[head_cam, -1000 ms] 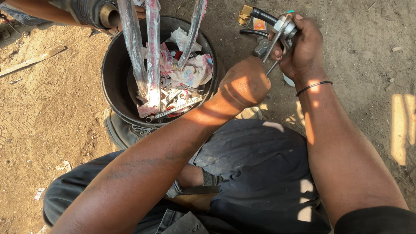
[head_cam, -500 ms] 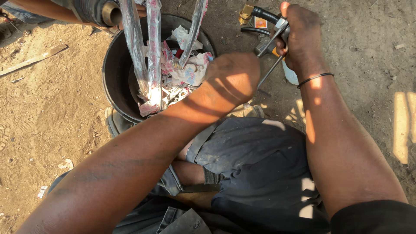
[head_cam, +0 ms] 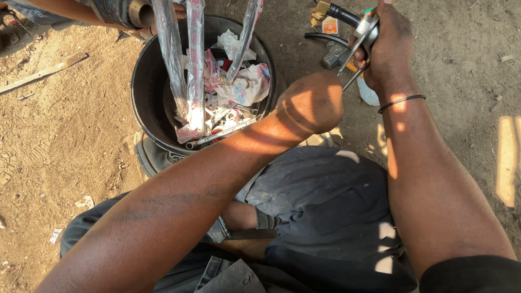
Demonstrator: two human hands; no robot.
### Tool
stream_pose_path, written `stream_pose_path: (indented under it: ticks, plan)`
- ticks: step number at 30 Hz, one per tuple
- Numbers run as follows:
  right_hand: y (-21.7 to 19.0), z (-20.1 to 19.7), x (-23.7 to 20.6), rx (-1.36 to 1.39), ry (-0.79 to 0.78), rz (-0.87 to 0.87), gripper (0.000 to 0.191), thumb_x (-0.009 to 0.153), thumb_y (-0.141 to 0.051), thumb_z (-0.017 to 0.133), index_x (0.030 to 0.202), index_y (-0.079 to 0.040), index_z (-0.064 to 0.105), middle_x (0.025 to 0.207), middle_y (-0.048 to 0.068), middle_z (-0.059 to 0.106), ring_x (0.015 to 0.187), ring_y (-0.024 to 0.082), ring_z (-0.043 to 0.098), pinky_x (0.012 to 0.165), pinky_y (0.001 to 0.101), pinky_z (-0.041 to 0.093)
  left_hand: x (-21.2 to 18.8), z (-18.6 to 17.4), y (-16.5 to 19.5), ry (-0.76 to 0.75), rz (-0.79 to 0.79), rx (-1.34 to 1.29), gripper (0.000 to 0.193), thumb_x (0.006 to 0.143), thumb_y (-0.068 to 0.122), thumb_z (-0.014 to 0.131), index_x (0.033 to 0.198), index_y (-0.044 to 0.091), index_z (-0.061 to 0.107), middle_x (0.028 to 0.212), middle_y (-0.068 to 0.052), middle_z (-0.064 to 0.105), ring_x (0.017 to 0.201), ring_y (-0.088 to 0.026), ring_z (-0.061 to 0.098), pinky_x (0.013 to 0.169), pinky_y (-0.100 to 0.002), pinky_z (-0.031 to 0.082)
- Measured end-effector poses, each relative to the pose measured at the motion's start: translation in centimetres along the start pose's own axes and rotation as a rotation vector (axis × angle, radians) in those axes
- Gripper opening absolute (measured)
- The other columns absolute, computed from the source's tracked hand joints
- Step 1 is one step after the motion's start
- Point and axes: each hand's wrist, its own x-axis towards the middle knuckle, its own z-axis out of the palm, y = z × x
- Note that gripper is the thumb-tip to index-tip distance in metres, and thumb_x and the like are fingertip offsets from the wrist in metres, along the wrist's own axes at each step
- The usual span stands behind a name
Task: The person sits on the ground and uses two wrenches to tighten a brass plumbing fitting connected to a black hose. They repeatedly adjust the wrenches and tighten the connection while another person briefly assists by holding the hose.
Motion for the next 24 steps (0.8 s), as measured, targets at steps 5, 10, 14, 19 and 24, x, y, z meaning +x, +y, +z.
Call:
stream_pose_path:
  ticks: [5,10,14,19,24]
  plan:
    - [0.1,-0.3,-0.2,0.007,-0.037,-0.008,0.041,0.116,-0.048,0.048,0.107,-0.009,0.057,0.078,0.010,0.065,0.053,0.012,0.052,0.045,0.0279,0.037,2.5,-3.3,1.4,-0.142,-0.310,-0.319,0.018,0.085,0.014,0.061,0.092,-0.001,0.069,0.084,-0.019,0.069,0.073,-0.032,0.071,0.066,-0.042,0.058]
    - [-0.2,-0.5,-0.5,0.064,-0.083,0.014,0.044,0.114,-0.053,0.055,0.110,-0.009,0.058,0.080,0.010,0.064,0.057,0.011,0.050,0.049,0.0281,0.037,3.5,-6.0,2.5,-0.124,-0.342,-0.386,0.013,0.081,0.012,0.065,0.081,-0.001,0.070,0.075,-0.021,0.069,0.067,-0.035,0.071,0.062,-0.045,0.057]
    - [-0.4,-0.6,-0.7,0.076,-0.084,0.003,0.044,0.114,-0.052,0.053,0.111,-0.008,0.058,0.084,0.013,0.067,0.056,0.011,0.051,0.048,0.0274,0.036,3.4,-7.1,2.8,-0.027,-0.256,-0.429,0.013,0.080,0.011,0.066,0.082,-0.001,0.071,0.076,-0.021,0.070,0.069,-0.036,0.071,0.063,-0.045,0.057]
    - [-0.4,-0.6,-0.8,0.078,-0.136,-0.022,0.045,0.116,-0.051,0.049,0.114,-0.007,0.058,0.090,0.017,0.070,0.058,0.011,0.052,0.050,0.0272,0.038,4.1,-7.5,2.8,-0.195,-0.411,-0.385,0.018,0.079,0.016,0.069,0.082,-0.002,0.071,0.075,-0.022,0.069,0.066,-0.036,0.071,0.062,-0.044,0.058]
    - [-0.5,-0.4,-0.9,0.054,-0.149,-0.038,0.041,0.117,-0.047,0.048,0.113,-0.007,0.056,0.092,0.018,0.071,0.060,0.011,0.056,0.050,0.0266,0.040,3.8,-7.5,2.8,-0.160,-0.371,-0.364,0.017,0.079,0.015,0.069,0.083,-0.001,0.071,0.077,-0.021,0.069,0.069,-0.035,0.072,0.063,-0.044,0.058]
